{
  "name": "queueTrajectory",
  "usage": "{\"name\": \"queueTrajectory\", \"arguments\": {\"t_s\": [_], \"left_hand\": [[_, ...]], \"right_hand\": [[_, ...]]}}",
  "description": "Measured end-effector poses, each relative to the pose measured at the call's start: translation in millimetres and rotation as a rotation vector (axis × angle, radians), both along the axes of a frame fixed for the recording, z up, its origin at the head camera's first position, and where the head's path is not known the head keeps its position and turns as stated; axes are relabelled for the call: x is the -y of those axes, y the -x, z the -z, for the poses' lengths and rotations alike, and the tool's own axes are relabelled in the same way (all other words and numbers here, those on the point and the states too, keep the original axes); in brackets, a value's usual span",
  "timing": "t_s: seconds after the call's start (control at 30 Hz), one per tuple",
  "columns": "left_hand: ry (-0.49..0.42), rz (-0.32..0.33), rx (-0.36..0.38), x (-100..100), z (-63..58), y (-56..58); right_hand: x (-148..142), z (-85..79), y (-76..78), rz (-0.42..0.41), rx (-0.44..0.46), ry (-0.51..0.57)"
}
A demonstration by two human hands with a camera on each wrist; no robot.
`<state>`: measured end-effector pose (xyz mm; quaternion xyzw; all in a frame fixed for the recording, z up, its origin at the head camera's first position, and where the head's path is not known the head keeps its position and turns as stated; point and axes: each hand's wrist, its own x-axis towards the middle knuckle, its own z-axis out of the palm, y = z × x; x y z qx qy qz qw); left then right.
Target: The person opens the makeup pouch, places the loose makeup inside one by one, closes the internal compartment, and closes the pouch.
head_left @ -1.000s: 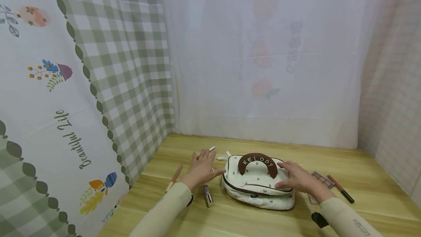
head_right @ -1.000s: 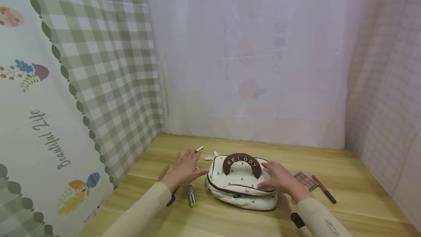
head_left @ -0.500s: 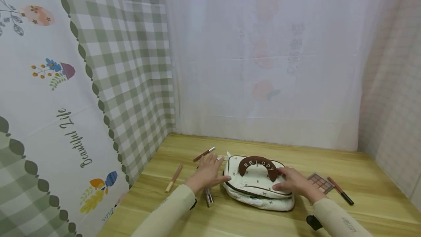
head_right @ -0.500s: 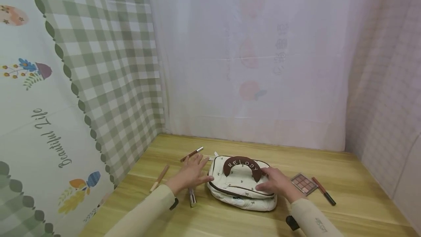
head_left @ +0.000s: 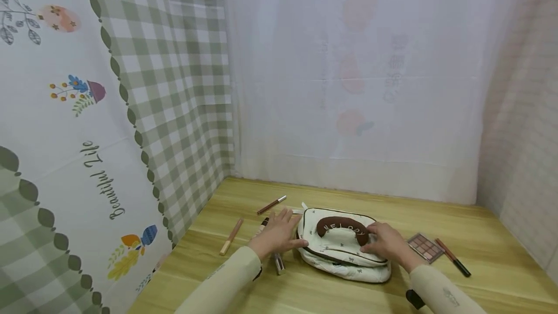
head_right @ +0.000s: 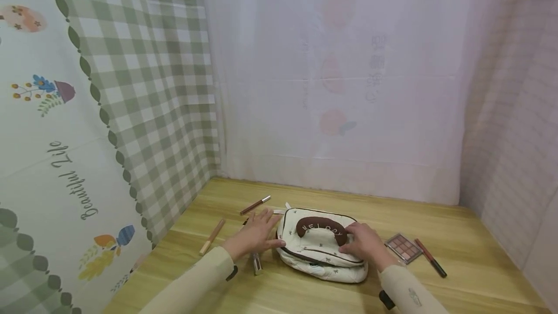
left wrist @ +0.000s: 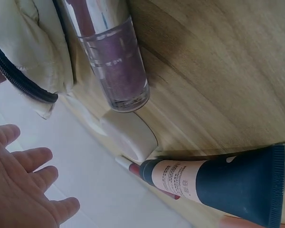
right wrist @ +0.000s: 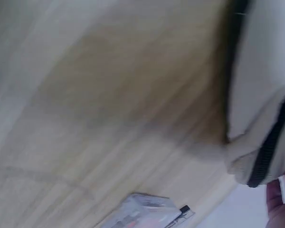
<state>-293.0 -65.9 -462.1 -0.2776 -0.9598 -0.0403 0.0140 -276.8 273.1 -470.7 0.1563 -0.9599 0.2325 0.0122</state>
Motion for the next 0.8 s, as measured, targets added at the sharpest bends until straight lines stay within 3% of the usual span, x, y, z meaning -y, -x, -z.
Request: {"name": "queueTrajectory", "arguments": {"t_s": [0.2, 0.33, 0.63, 0.8], "left_hand": [[0.006, 0.007, 0.005, 1.3, 0.5, 5.1], [-0.018, -0.002, 0.02, 5.6, -4.7, 14.4], [-0.097, 0.012, 0.055, 6.1, -23.3, 47.0], [-0.16, 0.02, 0.127, -2.1, -26.7, 61.4]], "right_hand": [[-5.6, 4.7, 2.1, -0.082, -0.063, 0.023], [-6.7, 3.5, 4.7, -0.082, -0.032, 0.062], [-3.9, 3.4, 6.7, -0.057, 0.063, 0.06], [-3.6, 5.3, 5.4, -0.033, 0.08, 0.056]]}}
